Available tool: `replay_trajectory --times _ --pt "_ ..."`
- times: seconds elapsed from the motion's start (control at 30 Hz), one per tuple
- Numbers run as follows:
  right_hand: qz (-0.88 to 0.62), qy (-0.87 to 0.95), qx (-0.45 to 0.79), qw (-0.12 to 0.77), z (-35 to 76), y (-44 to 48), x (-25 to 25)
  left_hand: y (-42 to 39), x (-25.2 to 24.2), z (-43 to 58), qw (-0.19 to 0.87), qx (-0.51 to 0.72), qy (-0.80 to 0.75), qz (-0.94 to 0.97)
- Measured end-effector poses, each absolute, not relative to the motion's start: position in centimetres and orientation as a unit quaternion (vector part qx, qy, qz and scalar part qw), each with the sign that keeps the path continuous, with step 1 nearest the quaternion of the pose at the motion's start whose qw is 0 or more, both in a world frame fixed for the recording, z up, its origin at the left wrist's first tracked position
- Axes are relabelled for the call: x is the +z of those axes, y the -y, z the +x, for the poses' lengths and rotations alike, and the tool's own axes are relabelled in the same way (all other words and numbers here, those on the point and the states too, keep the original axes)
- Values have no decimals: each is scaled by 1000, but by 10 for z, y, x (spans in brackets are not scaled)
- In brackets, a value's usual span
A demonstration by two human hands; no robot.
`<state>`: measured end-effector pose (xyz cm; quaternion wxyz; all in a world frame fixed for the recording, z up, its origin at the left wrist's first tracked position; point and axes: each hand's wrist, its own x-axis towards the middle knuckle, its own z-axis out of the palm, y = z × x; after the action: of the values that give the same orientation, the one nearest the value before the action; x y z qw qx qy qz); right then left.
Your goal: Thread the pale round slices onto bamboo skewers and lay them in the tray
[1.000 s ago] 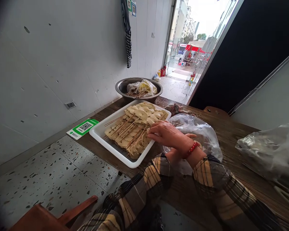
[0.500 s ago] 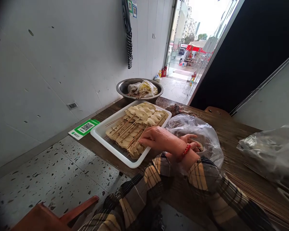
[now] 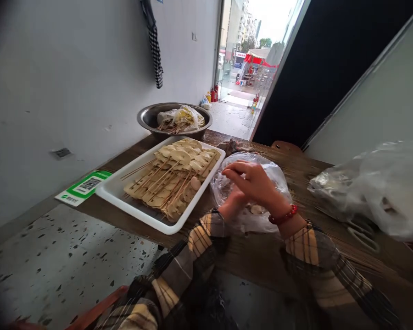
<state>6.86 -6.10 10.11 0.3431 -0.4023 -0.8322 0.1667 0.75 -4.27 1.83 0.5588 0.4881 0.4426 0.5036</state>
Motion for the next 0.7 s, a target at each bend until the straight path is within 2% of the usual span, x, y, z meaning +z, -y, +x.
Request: replay_trajectory --times 0.13,0.47,0.7 --pt "-538 717 180 405 139 72 91 42 3 13 687 491 -340 415" --pt "-662 601 121 431 291 112 37 25 9 0 610 592 -368 377" --pt "-676 690 109 236 311 134 5 24 11 1 595 591 -377 394"
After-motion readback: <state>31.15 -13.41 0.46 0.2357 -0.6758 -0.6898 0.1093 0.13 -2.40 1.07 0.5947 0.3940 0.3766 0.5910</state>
